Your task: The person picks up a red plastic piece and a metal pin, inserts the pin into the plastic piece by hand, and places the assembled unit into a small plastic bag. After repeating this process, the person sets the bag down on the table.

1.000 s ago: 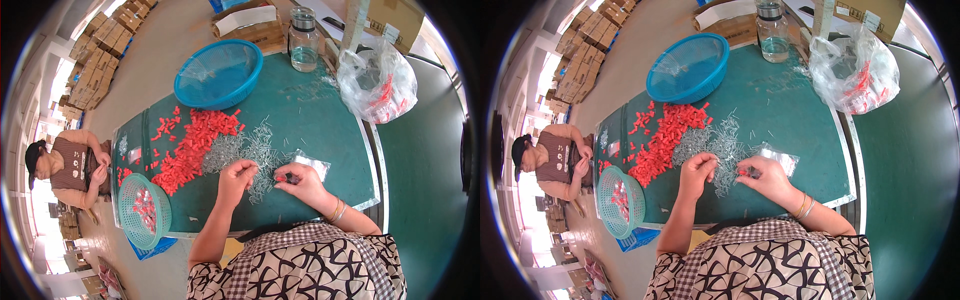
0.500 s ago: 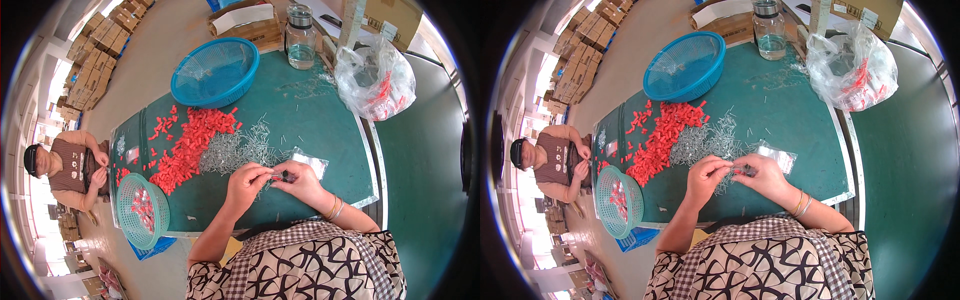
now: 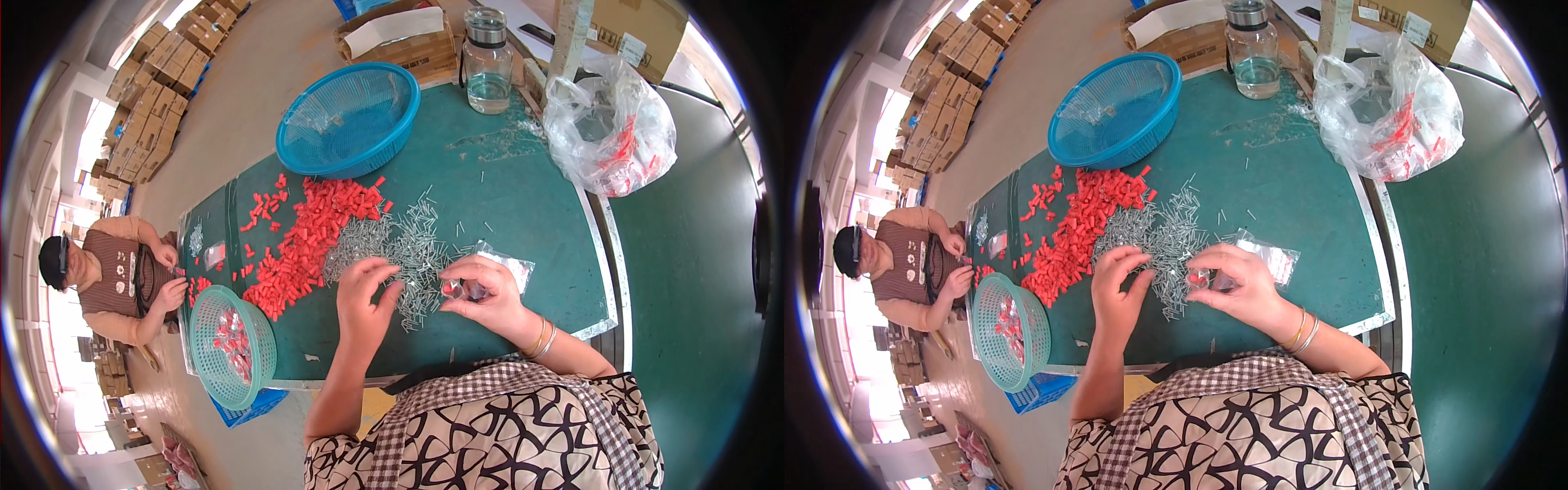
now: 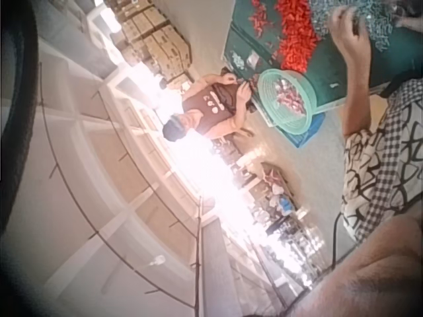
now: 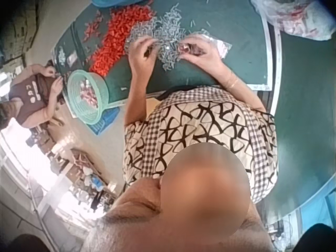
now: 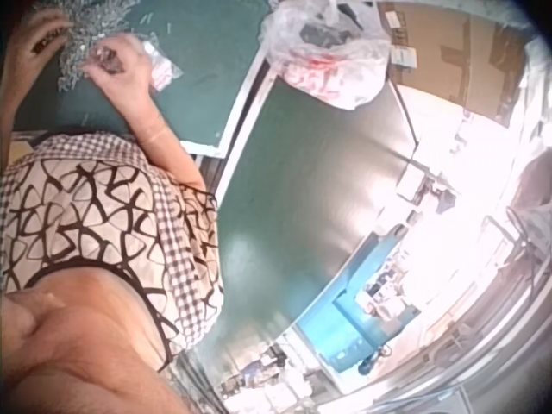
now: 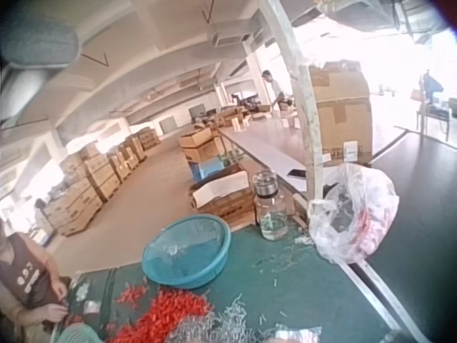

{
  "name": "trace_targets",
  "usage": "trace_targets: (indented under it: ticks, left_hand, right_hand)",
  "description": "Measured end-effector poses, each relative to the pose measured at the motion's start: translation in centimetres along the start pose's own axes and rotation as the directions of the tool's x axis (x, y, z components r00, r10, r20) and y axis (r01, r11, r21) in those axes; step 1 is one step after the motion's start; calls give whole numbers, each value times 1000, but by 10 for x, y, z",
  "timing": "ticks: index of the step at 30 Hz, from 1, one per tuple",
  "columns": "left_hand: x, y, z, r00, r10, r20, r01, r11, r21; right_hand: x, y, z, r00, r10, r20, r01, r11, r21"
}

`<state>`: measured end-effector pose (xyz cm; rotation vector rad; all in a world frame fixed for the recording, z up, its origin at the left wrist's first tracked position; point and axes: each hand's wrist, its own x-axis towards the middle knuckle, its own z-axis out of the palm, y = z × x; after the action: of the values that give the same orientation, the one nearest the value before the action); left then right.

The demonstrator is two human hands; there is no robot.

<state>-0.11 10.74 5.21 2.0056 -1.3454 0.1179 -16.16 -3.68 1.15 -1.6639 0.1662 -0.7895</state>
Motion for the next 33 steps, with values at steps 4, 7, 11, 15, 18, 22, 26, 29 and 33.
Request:
trace_targets:
  ticks: [4, 7, 11, 15, 18, 22, 26, 29, 33]
  left_hand:
    - [-10, 20, 0, 999, 18, 46, -1, 935, -354]
    - [-7, 37, 6, 995, 40, 92, 2, 906, -424]
    - [-4, 47, 22, 997, 35, 66, -15, 958, -286]
    - [-3, 45, 30, 986, -90, 141, 135, 924, -357]
    - [-2, 39, 37, 980, -117, 161, 168, 921, -352]
    - [0, 42, 43, 971, -140, 192, 202, 912, -357]
    - [0, 43, 46, 956, -196, 218, 266, 890, -369]
    - [0, 38, 47, 947, -216, 237, 290, 893, -345]
    - [-5, 27, 49, 920, -214, 330, 368, 761, -534]
  right_hand:
    - [12, -8, 6, 993, -98, -62, 92, 992, -90]
    - [17, -7, 4, 995, -62, -82, 46, 981, -191]
    - [16, 2, 10, 990, -88, -110, 49, 948, -315]
    - [14, 9, 11, 987, -110, -116, 55, 915, -399]
    - [12, 14, 11, 990, -105, -94, 55, 901, -430]
    - [13, 18, 12, 982, -175, -77, 111, 851, -513]
    - [13, 19, 14, 991, -106, -81, 49, 857, -514]
    - [14, 15, 13, 996, 5, -91, -44, 899, -435]
    - [9, 30, 11, 948, 318, -29, -318, 948, -17]
